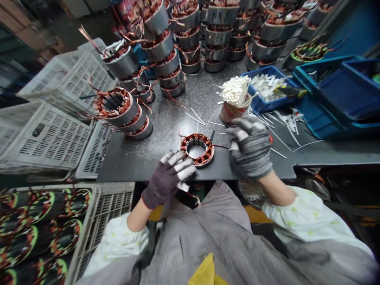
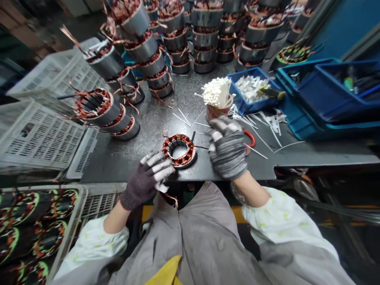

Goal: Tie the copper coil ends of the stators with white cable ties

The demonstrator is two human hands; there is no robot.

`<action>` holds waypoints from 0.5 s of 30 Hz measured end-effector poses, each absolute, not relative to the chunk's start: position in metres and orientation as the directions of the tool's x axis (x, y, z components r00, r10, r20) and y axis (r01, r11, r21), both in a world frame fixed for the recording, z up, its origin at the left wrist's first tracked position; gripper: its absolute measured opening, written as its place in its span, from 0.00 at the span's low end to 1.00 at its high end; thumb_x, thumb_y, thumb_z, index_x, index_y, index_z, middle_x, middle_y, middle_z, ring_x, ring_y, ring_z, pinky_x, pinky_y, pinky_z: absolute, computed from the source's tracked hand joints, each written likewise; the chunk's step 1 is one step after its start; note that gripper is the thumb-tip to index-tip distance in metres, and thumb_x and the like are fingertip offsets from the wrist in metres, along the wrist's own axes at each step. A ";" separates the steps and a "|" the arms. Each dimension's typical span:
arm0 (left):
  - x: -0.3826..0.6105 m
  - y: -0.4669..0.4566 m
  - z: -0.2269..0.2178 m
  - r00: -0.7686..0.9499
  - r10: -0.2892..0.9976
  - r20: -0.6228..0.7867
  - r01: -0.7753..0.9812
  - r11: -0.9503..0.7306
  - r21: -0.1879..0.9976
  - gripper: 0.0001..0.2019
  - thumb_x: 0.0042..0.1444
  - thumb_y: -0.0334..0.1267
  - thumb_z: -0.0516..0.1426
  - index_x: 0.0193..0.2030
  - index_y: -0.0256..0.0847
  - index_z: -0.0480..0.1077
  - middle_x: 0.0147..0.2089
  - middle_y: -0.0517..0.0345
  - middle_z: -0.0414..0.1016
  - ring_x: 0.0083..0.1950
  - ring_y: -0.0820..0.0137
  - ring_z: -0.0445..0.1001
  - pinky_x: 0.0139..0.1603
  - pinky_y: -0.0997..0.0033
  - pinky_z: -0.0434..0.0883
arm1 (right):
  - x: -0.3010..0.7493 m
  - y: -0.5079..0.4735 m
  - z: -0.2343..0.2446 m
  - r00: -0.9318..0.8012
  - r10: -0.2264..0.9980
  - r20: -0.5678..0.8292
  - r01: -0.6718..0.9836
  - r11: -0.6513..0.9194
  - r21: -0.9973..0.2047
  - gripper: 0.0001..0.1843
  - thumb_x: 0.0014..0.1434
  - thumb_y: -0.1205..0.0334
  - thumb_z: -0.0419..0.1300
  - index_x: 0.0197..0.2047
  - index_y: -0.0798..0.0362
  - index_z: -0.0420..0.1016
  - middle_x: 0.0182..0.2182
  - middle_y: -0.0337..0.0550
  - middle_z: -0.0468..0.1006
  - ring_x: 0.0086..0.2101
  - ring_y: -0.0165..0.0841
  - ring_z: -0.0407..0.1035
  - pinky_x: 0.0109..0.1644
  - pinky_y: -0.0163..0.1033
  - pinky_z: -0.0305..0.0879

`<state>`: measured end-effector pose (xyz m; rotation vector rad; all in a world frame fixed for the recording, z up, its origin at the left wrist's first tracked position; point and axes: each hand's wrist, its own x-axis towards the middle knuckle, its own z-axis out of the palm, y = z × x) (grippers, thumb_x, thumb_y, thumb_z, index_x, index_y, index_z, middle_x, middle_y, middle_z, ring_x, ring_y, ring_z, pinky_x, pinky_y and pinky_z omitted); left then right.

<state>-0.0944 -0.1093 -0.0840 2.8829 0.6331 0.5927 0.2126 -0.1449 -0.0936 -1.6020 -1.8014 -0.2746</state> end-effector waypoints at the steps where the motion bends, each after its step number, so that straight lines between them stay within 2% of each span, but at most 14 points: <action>1: -0.091 -0.110 -0.081 0.845 0.397 0.358 0.356 -0.917 0.178 0.21 0.67 0.39 0.53 0.65 0.50 0.70 0.64 0.54 0.77 0.70 0.58 0.68 0.72 0.47 0.61 | 0.205 -0.147 -0.088 -0.136 0.762 0.633 0.886 0.379 -0.267 0.19 0.63 0.65 0.55 0.54 0.55 0.78 0.58 0.54 0.77 0.63 0.48 0.64 0.68 0.59 0.60; 3: -0.078 -0.106 -0.076 0.785 0.469 0.404 0.426 -0.883 0.198 0.18 0.69 0.39 0.52 0.63 0.46 0.72 0.59 0.52 0.80 0.62 0.59 0.76 0.65 0.52 0.68 | 0.189 -0.145 -0.080 -0.398 0.731 0.554 0.745 0.610 -0.270 0.18 0.67 0.61 0.55 0.55 0.53 0.78 0.55 0.51 0.80 0.60 0.45 0.67 0.66 0.56 0.63; 6: -0.058 -0.091 -0.075 0.531 0.711 0.460 0.577 -0.701 0.419 0.18 0.71 0.44 0.48 0.56 0.40 0.75 0.47 0.49 0.84 0.46 0.63 0.81 0.49 0.60 0.75 | 0.179 -0.136 -0.079 -0.550 0.741 0.385 0.691 0.663 -0.288 0.19 0.70 0.55 0.54 0.55 0.53 0.80 0.50 0.50 0.82 0.55 0.47 0.69 0.64 0.59 0.61; 8: -0.055 -0.084 -0.082 0.410 0.784 0.466 0.589 -0.618 0.521 0.19 0.72 0.44 0.46 0.57 0.39 0.74 0.48 0.49 0.84 0.47 0.64 0.82 0.49 0.62 0.76 | 0.183 -0.132 -0.078 -0.580 0.737 0.347 0.689 0.671 -0.274 0.20 0.71 0.54 0.53 0.57 0.53 0.79 0.51 0.50 0.82 0.53 0.47 0.69 0.62 0.57 0.61; 10: -0.063 -0.087 -0.089 0.474 0.725 0.500 0.577 -0.685 0.446 0.18 0.70 0.42 0.48 0.60 0.43 0.72 0.56 0.48 0.81 0.58 0.63 0.79 0.60 0.58 0.72 | 0.189 -0.129 -0.074 -0.612 0.722 0.322 0.677 0.689 -0.258 0.22 0.71 0.52 0.52 0.57 0.53 0.79 0.51 0.51 0.82 0.51 0.45 0.69 0.59 0.53 0.62; 12: -0.073 -0.099 -0.093 0.670 0.556 0.491 0.500 -0.828 0.255 0.18 0.68 0.40 0.52 0.62 0.49 0.72 0.62 0.52 0.78 0.67 0.61 0.72 0.71 0.51 0.62 | 0.193 -0.126 -0.068 -0.639 0.714 0.286 0.672 0.699 -0.243 0.22 0.71 0.49 0.52 0.54 0.53 0.81 0.46 0.51 0.82 0.45 0.44 0.69 0.54 0.50 0.62; 13: -0.077 -0.106 -0.093 0.755 0.471 0.455 0.435 -0.880 0.189 0.19 0.67 0.39 0.53 0.63 0.52 0.72 0.63 0.54 0.78 0.69 0.61 0.70 0.73 0.50 0.59 | 0.193 -0.124 -0.065 -0.643 0.718 0.267 0.680 0.696 -0.233 0.23 0.71 0.47 0.53 0.51 0.53 0.82 0.42 0.51 0.82 0.42 0.43 0.69 0.51 0.48 0.61; 15: -0.077 -0.118 -0.089 0.829 0.397 0.395 0.349 -0.918 0.191 0.19 0.68 0.39 0.52 0.63 0.52 0.71 0.63 0.55 0.78 0.69 0.62 0.71 0.73 0.52 0.59 | 0.191 -0.120 -0.060 -0.638 0.732 0.239 0.699 0.681 -0.218 0.24 0.68 0.43 0.56 0.45 0.53 0.83 0.36 0.49 0.80 0.37 0.41 0.67 0.46 0.46 0.59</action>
